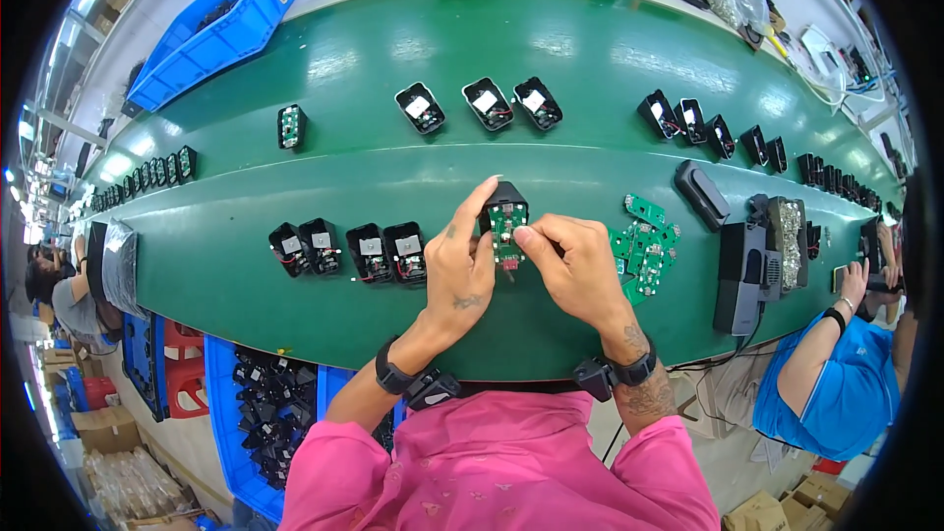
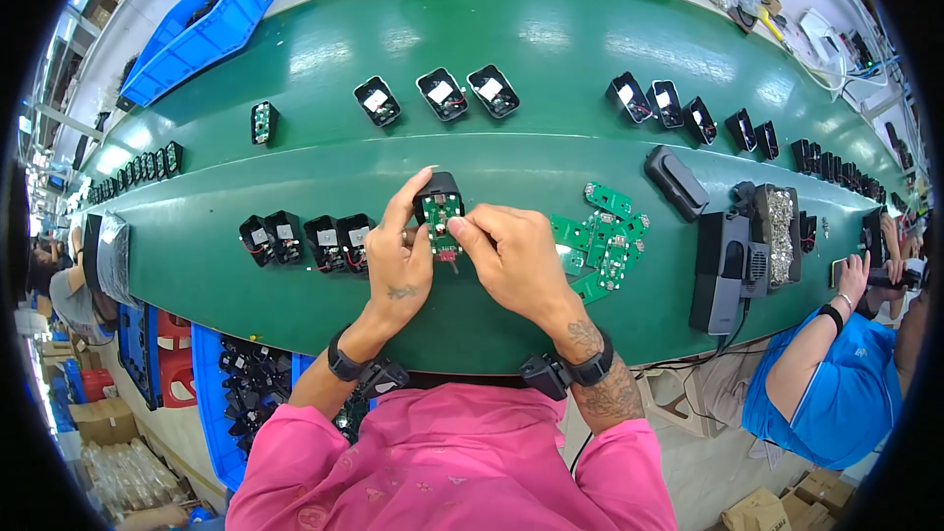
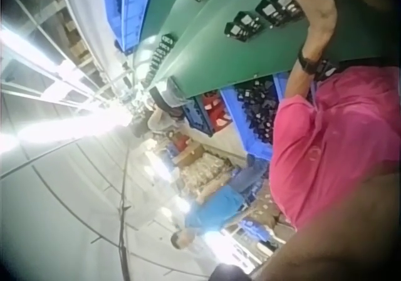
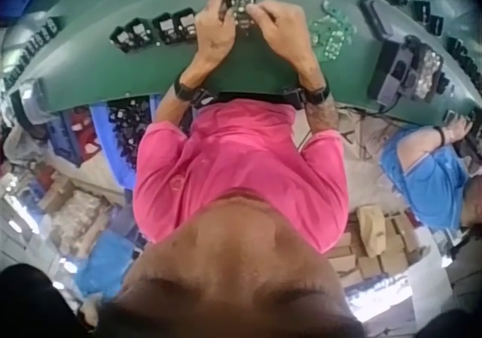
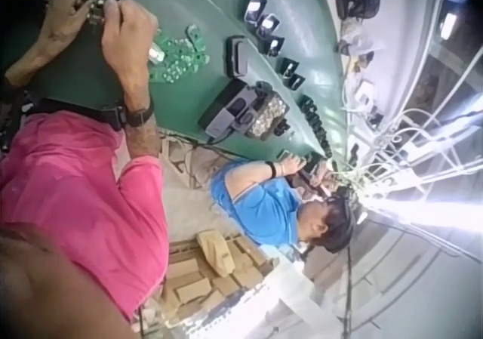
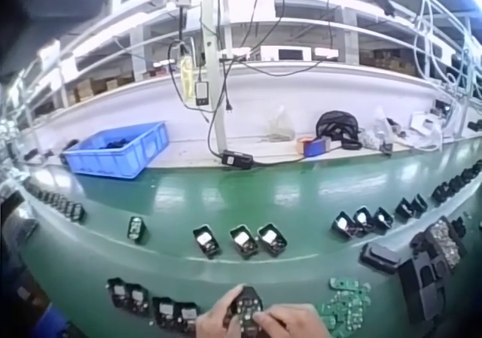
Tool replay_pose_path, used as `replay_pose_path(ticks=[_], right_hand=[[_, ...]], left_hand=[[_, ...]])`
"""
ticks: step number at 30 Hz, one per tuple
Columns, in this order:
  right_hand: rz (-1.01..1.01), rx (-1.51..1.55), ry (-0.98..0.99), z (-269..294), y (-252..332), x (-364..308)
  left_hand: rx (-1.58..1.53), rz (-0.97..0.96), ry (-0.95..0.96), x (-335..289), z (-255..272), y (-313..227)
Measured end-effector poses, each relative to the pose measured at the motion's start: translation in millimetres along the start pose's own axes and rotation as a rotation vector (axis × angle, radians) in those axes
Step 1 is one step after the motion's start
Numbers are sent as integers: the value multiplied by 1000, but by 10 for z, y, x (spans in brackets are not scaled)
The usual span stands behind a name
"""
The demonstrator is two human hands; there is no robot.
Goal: Manually fitting printed circuit boards into plastic device housings on an assembly line.
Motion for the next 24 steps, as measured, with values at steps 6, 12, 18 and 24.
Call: replay_pose_path(ticks=[6, 12, 18, 24], right_hand=[[-14, -55, -113, -52, -31, -12], [-16, -189, -162, -126, -85, -44], [-109, -57, -114, -240, -67, -14], [-58, 215, -34, -295, -71, 14]], left_hand=[[-521, 97, 203, 60, 63, 43], [-542, 203, 222, 58, 87, 33], [-572, 262, 162, 37, 41, 58], [-555, 203, 112, -20, 31, 15]])
Point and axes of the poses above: each hand's wrist, its own x-axis towards the middle knuckle, its own z-axis out of the back of the hand, y = z × x, the point moved 1 cm from there along x, towards the middle knuckle, and after that the axes turned 9 degrees about y, right-handed, at the moved point
